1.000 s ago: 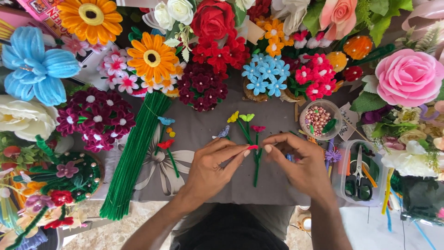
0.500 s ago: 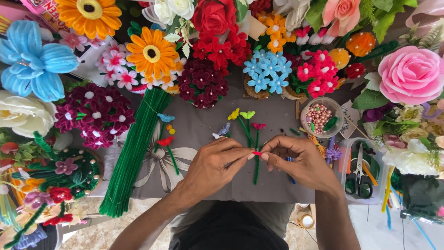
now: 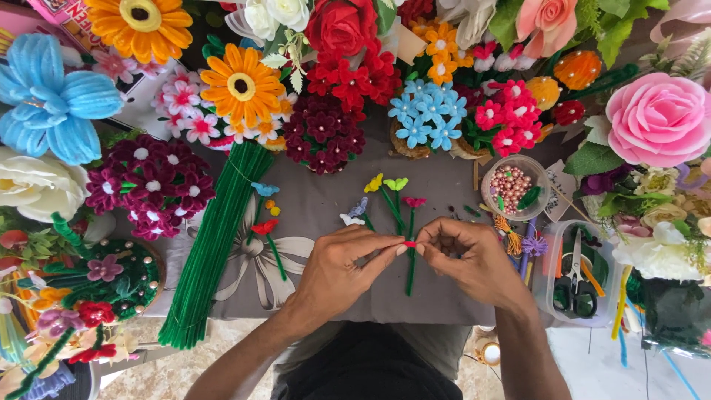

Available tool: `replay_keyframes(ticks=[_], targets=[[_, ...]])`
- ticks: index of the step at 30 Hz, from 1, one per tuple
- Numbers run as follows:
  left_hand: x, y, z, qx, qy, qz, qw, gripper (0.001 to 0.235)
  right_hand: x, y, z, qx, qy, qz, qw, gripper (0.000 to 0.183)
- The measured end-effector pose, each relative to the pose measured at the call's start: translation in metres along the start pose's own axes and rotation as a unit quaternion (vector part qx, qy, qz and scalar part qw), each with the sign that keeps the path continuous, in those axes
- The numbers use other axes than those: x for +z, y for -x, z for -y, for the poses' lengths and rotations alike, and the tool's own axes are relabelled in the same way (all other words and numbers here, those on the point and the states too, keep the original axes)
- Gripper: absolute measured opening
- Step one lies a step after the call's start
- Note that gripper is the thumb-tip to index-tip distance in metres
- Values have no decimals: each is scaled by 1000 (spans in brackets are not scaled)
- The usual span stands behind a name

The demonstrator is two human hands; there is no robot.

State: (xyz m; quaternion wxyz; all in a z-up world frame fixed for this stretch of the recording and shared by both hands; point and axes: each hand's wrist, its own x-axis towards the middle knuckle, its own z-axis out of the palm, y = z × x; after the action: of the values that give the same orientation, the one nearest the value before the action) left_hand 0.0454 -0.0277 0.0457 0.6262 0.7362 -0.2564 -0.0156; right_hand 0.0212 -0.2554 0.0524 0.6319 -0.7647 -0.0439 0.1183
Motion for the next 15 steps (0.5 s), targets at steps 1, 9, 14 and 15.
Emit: replay_keyframes(ticks=[1,9,14,15], targets=[[0,0,-3,0,0,0,1000,16,0,-1,2,0,0,0,1000,5],[8,1,-9,-69,88,-61,992,10,16,-2,-5,-38,-53,-92,994,4],[20,5,0,-98,130,-77,984,9,30,-1,-18,-48,-93,-138,985,5],[21,5,2,-108,146,-77,980,9,33,-1,-18,-48,-109,-151,981,5]])
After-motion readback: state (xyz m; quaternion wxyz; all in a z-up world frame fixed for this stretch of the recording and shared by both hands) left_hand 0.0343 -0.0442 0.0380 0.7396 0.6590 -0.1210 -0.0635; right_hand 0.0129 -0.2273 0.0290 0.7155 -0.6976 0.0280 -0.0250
